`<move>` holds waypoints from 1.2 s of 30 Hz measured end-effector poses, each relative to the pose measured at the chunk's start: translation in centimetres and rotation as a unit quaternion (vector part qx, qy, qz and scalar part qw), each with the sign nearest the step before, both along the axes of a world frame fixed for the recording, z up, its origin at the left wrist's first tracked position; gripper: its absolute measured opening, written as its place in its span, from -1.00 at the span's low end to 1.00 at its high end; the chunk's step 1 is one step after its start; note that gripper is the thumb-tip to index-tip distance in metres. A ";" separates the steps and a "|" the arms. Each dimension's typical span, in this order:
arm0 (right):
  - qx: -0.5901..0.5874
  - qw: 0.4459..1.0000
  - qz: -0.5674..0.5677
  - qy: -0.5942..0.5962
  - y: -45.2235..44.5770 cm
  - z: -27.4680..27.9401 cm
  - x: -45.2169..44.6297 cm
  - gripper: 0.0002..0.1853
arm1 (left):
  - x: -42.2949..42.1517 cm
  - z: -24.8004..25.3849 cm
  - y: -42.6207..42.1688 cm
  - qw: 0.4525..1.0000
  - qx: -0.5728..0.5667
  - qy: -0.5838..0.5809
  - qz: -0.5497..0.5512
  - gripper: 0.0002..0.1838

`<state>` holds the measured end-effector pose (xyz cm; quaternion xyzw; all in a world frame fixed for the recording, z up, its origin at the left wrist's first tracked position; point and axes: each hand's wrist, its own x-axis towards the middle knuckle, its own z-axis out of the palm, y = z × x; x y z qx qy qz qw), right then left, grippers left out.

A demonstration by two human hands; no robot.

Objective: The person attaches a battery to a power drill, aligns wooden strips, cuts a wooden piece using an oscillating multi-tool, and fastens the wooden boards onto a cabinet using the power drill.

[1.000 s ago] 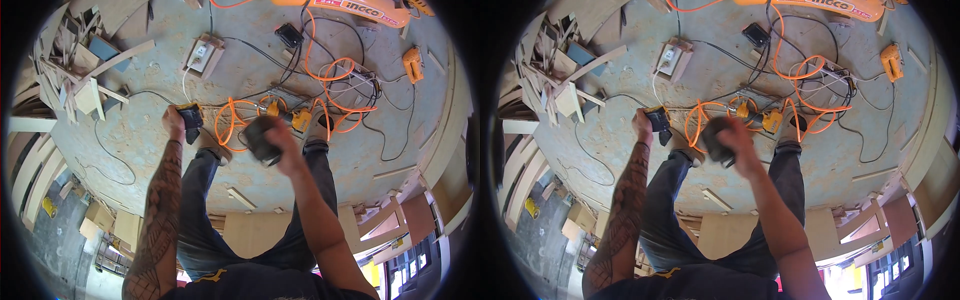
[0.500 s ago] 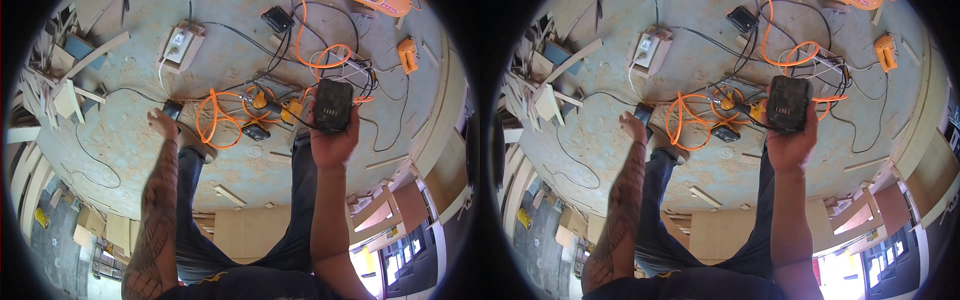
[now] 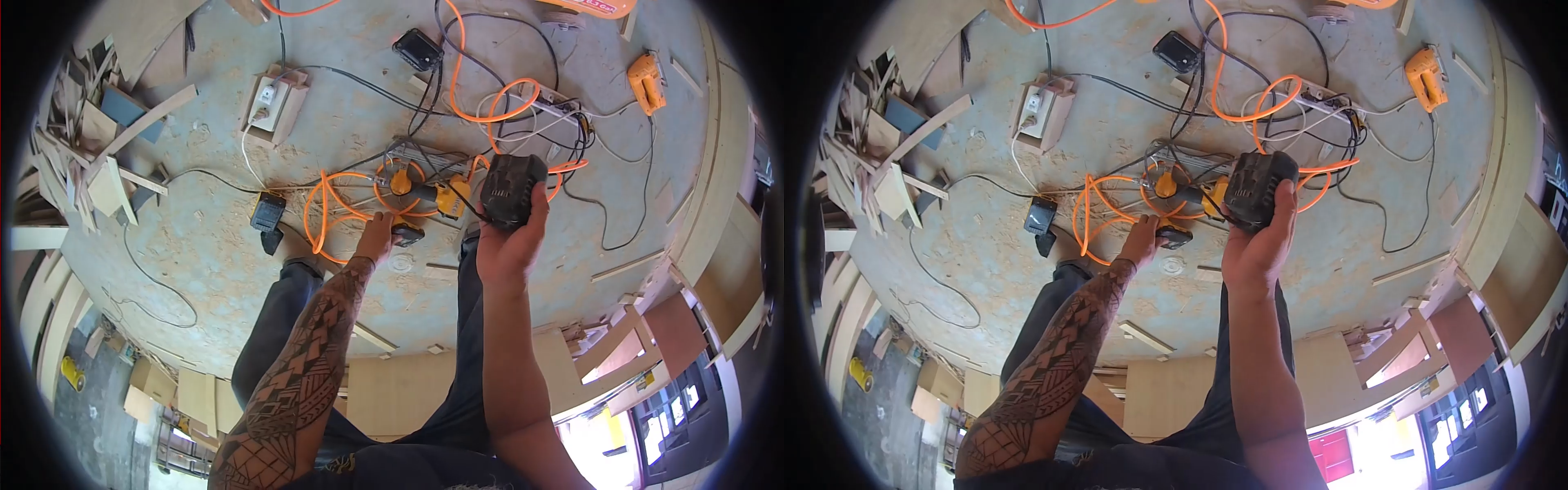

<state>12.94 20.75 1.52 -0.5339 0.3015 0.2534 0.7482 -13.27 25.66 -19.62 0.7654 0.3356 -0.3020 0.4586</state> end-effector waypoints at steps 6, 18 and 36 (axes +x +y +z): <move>0.003 0.997 0.019 0.072 -0.2 -0.7 0.4 -0.60 | 0.2 9.9 8.4 0.985 -0.066 -0.161 0.005 -0.37; 0.167 0.922 0.309 0.162 2.8 1.3 -1.0 -0.49 | 12.1 27.2 24.0 0.903 -0.371 -0.163 0.141 -0.39; 0.143 0.940 0.293 0.100 2.4 0.2 -0.9 -0.52 | 11.9 27.1 21.4 0.891 -0.357 -0.175 0.218 -0.33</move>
